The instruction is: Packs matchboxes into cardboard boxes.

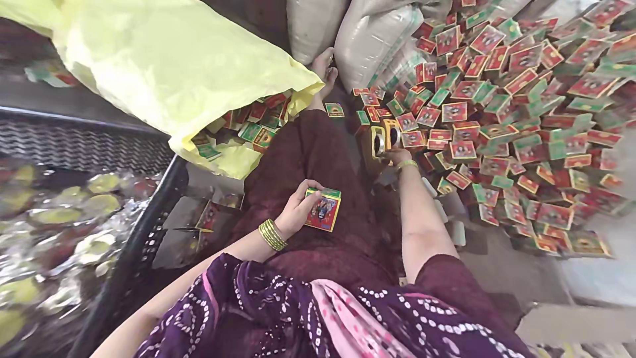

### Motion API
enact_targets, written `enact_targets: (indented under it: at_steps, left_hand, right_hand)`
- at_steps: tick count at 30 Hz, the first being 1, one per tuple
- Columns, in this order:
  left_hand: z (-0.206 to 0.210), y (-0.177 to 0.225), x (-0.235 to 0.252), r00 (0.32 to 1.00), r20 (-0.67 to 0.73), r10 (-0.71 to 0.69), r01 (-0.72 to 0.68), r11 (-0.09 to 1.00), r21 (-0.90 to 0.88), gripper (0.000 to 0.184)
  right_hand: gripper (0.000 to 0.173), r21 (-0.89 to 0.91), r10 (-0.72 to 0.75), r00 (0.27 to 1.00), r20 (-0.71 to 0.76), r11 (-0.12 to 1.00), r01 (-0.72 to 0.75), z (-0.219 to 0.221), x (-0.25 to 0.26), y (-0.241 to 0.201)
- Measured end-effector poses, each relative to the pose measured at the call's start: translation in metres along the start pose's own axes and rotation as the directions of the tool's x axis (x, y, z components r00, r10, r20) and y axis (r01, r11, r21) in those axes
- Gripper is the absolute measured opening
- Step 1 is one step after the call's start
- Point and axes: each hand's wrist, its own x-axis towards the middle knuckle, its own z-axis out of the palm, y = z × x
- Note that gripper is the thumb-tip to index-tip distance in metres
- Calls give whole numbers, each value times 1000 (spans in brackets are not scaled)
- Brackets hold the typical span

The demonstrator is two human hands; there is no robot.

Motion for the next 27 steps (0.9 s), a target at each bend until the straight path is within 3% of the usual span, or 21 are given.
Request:
enact_targets:
  at_steps: [3,7,15,21,24,27]
  left_hand:
    - [0,0,-1,1000,-5,8,-8,1000,7,27]
    - [0,-2,-2,1000,-9,14,-13,999,35,29]
    - [2,2,-6,1000,-9,18,-18,999,27,28]
    - [3,5,-8,999,-41,22,-21,1000,23,27]
    - [3,2,-7,995,-81,57,-55,998,29,30]
    - [5,-1,-6,993,-110,44,-40,998,39,31]
  right_hand:
    - [52,-29,94,992,79,995,-92,-21,-33,-20]
    - [48,94,173,980,98,979,-182,-18,-54,-14]
    - [62,-213,146,989,17,967,-139,1,-51,-14]
    - [45,-279,110,990,-90,951,-132,3,-82,-28]
    - [33,-57,-137,990,36,989,139,1,-83,-34]
    - [25,458,-353,931,91,845,276,-2,-147,-63]
